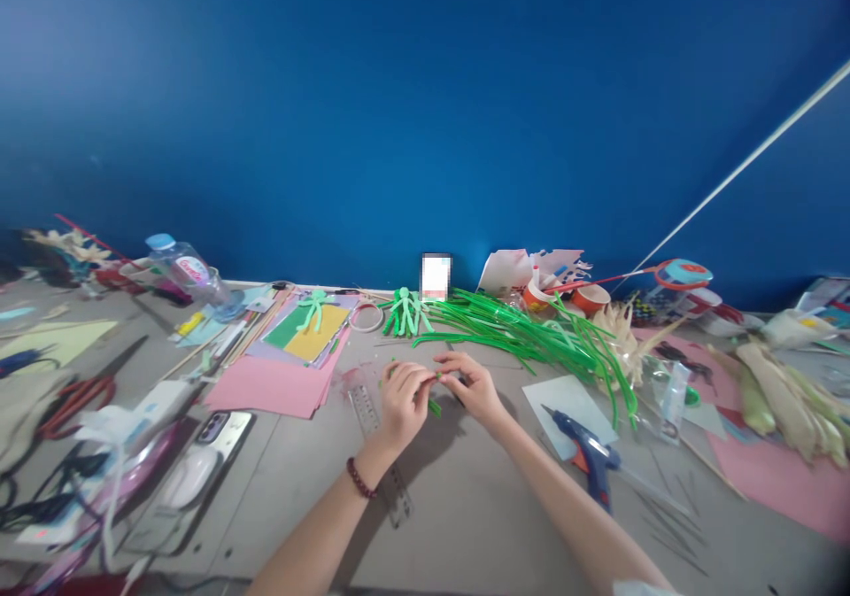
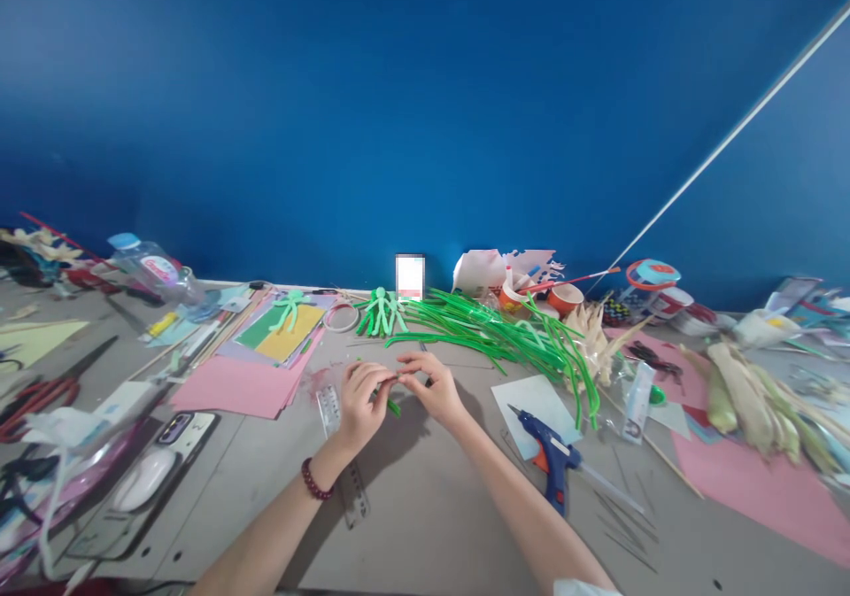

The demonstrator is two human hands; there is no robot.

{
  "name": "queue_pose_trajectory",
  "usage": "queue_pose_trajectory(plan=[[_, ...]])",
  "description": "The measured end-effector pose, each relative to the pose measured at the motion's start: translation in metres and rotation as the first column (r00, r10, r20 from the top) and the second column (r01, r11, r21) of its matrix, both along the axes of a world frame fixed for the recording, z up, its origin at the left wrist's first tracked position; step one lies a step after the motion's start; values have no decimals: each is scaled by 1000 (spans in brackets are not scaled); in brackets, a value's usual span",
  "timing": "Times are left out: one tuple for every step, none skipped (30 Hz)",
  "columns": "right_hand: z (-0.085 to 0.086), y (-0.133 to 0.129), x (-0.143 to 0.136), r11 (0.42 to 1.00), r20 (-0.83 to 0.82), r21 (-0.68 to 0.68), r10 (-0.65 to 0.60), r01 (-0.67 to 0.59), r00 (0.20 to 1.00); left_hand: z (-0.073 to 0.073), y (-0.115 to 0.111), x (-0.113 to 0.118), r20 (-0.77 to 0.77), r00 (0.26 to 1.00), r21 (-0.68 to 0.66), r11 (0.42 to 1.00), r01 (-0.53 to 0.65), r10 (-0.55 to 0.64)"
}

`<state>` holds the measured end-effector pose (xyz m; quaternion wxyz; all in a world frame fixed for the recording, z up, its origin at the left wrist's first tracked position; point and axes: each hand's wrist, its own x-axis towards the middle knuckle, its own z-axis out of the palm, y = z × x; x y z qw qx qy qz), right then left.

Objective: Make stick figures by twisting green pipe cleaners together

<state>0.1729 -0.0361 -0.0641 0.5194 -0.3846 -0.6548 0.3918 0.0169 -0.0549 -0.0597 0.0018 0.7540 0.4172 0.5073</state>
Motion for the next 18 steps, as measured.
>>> queue_pose_trajectory(plan=[[0, 0, 0, 1000, 10, 7, 0, 0, 1000, 1, 0, 0, 25, 1000, 6, 1000, 0, 0], [0, 0, 0, 1000, 12, 10, 0, 0, 1000, 2, 0, 0, 51, 999, 9, 1000, 0, -1], [-1, 0, -1, 1000, 9, 7, -1, 1, 1000, 3, 0, 0, 75, 997, 8, 1000, 0, 0], [-2, -1, -2, 1000, 6, -4, -2, 2, 1000, 4, 0, 0, 95, 995, 3, 1000, -2, 2], [-3, -2, -4, 1000, 3, -27, -2, 2, 1000, 4, 0, -1, 108, 994, -6, 1000, -3, 4], [-4, -3, -5, 998, -3, -61, -1, 1, 1000, 4, 0, -1, 116, 993, -16, 1000, -3, 5], [-5, -4, -7, 995, -16, -103, 0, -1, 1000, 5, 0, -1, 119, 993, -27, 1000, -1, 4], [-6, -5, -8, 989, -37, -145, -2, -3, 999, 5, 0, -1, 121, 993, -36, 999, 4, 1], [-6, -6, -9, 983, -66, -181, -7, -5, 998, 5, 1, -1, 123, 992, -44, 999, 10, -4], [-5, -6, -10, 978, -98, -208, -13, -8, 995, 4, 1, -1, 123, 992, -49, 999, 18, -12], [-4, -6, -11, 974, -128, -227, -15, -15, 992, 4, 1, -1, 122, 992, -53, 998, 25, -19], [-2, -6, -11, 971, -149, -237, -12, -24, 989, 4, 1, -1, 120, 992, -55, 998, 29, -22], [0, -6, -12, 969, -159, -243, -6, -33, 987, 3, 1, -1, 118, 993, -57, 998, 29, -23], [2, -6, -12, 968, -160, -248, 0, -40, 987, 3, 1, -1, 116, 993, -57, 998, 27, -21], [4, -5, -12, 966, -149, -255, 6, -44, 989, 3, 0, -1, 115, 993, -57, 998, 23, -17], [6, -5, -11, 965, -128, -260, 6, -39, 992, 3, 0, -2, 115, 993, -57, 998, 18, -11], [8, -5, -12, 967, -100, -256, -4, -22, 995, 2, 0, -2, 116, 993, -55, 998, 10, -4], [10, -5, -12, 970, -71, -243, -21, 3, 997, 2, 0, -2, 118, 993, -50, 999, 1, 5]])
